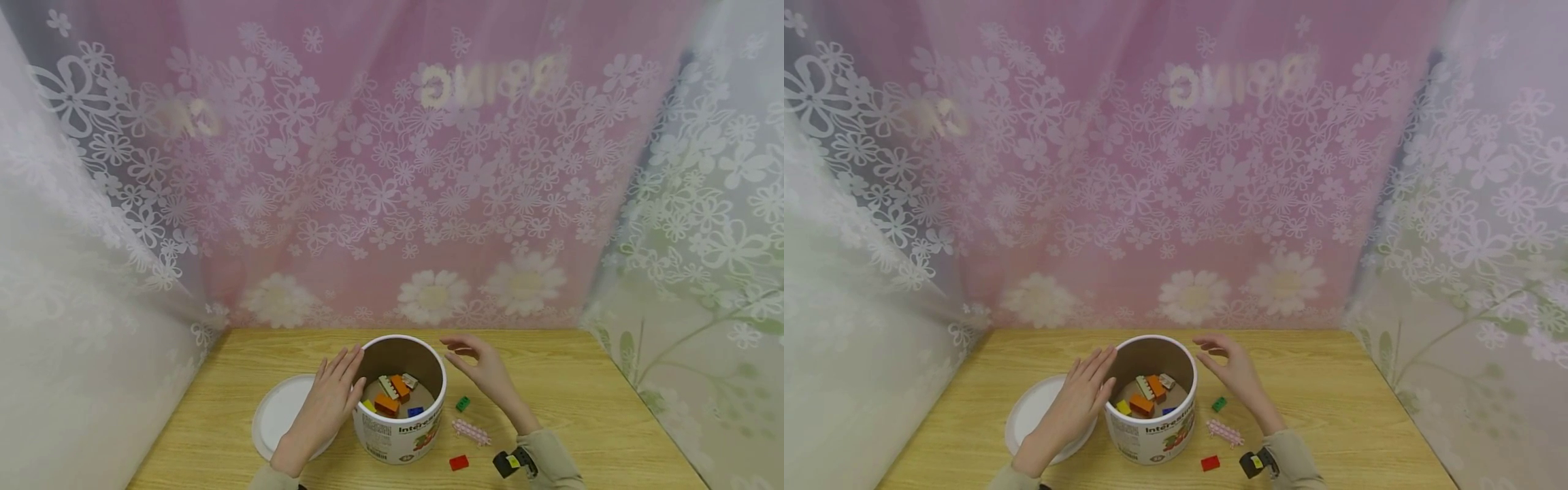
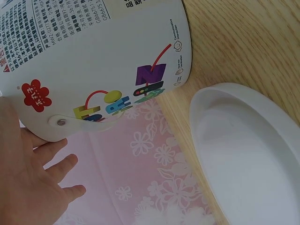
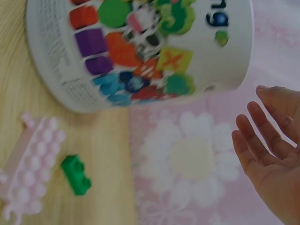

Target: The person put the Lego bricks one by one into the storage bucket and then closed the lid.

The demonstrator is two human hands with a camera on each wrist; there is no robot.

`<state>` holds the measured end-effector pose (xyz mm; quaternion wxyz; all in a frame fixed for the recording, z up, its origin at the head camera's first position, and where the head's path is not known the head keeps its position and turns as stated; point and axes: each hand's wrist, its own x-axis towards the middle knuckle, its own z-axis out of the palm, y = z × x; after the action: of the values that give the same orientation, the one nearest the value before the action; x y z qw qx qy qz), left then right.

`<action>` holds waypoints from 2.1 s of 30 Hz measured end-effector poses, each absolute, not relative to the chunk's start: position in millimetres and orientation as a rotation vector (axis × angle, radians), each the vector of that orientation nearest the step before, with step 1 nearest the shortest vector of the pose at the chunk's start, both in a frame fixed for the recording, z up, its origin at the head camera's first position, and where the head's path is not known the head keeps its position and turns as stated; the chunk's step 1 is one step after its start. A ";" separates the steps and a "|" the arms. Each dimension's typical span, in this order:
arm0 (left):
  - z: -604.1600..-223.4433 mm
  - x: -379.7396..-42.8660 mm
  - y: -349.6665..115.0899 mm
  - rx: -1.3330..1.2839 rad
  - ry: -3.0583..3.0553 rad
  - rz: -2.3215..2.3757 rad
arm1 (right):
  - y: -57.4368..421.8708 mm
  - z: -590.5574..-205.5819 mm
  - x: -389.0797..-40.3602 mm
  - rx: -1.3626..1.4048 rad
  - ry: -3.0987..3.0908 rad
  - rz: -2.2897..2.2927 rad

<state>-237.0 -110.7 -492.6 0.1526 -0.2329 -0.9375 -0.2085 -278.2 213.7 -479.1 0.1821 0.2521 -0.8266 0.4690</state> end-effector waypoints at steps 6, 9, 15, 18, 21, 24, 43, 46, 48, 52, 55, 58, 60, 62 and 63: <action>-492.8 -237.2 -111.0 -0.664 -2.695 -0.592 | 231.7 -498.3 -285.4 0.709 -2.402 1.387; -493.1 -237.5 -111.1 -0.666 -2.694 -0.593 | 239.1 -506.9 -286.2 0.720 -2.466 1.401; -492.5 -237.4 -110.9 -0.666 -2.694 -0.594 | 253.4 -523.1 -288.2 0.775 -2.620 1.419; -492.6 -237.2 -110.8 -0.667 -2.693 -0.594 | 259.4 -529.1 -289.0 0.837 -2.712 1.439; -492.8 -237.4 -110.8 -0.666 -2.693 -0.598 | 263.3 -535.8 -290.1 0.859 -2.796 1.458; -493.2 -238.0 -110.8 -0.668 -2.688 -0.603 | 264.4 -541.3 -289.8 0.863 -2.851 1.477; -494.7 -236.6 -110.7 -0.666 -2.683 -0.580 | 263.8 -557.6 -283.0 0.861 -2.961 1.246; -494.3 -236.4 -110.6 -0.671 -2.673 -0.589 | 263.6 -556.4 -282.1 0.844 -2.941 1.222; -493.7 -236.1 -110.4 -0.672 -2.667 -0.595 | 263.5 -553.3 -281.8 0.826 -2.919 1.219; -493.5 -235.8 -110.2 -0.673 -2.669 -0.602 | 264.2 -541.4 -281.5 0.801 -2.860 1.236; -493.7 -235.4 -110.1 -0.672 -2.672 -0.596 | 265.1 -529.0 -279.8 0.801 -2.816 1.209; -493.1 -235.0 -110.0 -0.665 -2.685 -0.596 | 265.1 -517.0 -277.8 0.786 -2.765 1.145; -492.4 -234.9 -109.8 -0.662 -2.692 -0.600 | 264.2 -510.2 -276.8 0.750 -2.741 1.102; -491.6 -234.8 -109.6 -0.660 -2.697 -0.602 | 262.4 -503.6 -275.4 0.707 -2.717 1.089; -491.5 -234.8 -109.5 -0.660 -2.698 -0.603 | 261.2 -500.5 -274.9 0.683 -2.706 1.086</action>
<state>-234.8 -109.5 -491.5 0.1492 -0.2295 -0.9386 -0.2099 -274.9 261.2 -500.5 0.0733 0.2274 -0.9012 0.3617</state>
